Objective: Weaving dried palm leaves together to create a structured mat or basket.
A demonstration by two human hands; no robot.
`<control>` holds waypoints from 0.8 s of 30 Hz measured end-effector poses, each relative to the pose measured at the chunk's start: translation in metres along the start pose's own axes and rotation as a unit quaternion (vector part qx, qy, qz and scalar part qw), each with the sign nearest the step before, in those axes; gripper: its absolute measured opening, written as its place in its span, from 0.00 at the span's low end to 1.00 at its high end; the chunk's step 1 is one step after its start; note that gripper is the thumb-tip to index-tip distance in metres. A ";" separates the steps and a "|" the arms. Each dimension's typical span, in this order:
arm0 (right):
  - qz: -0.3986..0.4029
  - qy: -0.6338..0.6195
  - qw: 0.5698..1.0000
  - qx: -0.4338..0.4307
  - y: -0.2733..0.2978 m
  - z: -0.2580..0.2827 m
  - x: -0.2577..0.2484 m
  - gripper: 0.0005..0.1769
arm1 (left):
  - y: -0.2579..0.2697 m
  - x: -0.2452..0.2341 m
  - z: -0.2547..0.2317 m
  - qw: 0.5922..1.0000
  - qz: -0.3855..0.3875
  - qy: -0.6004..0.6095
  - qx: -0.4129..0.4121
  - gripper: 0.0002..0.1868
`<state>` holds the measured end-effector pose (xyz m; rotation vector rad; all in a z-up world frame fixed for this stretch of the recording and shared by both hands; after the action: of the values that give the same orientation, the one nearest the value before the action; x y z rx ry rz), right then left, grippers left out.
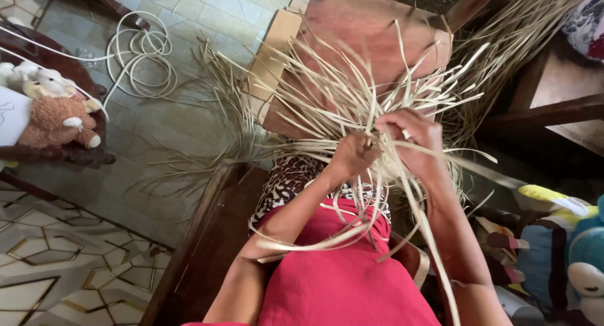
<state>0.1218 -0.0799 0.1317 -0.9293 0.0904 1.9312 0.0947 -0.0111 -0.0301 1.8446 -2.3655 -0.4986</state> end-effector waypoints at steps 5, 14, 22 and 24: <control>0.037 -0.008 0.999 0.025 -0.005 -0.017 -0.008 0.07 | -0.007 -0.011 0.013 0.991 -0.089 0.036 0.088 0.15; 0.127 -0.053 0.988 0.071 0.018 -0.081 0.028 0.06 | 0.021 -0.027 -0.039 0.985 -0.120 0.075 0.097 0.15; 0.164 -0.043 0.984 0.051 0.053 -0.079 0.028 0.05 | 0.006 -0.031 -0.036 0.986 -0.066 0.131 0.084 0.21; 0.130 0.005 0.991 0.036 0.039 -0.027 0.021 0.22 | -0.010 -0.021 -0.021 0.996 -0.046 0.051 0.059 0.27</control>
<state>0.1012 -0.0976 0.0873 -0.9161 0.2974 2.1464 0.1151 0.0031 -0.0106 1.9862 -2.2971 -0.2697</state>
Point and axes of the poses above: each hand's wrist, its own y-axis away from the middle knuckle, its own x-axis out of the palm, z = x × y, the point moved 10 cm from there along -y, towards the middle knuckle, and after that the axes turned 6 degrees about z, right-handed, at the moved point
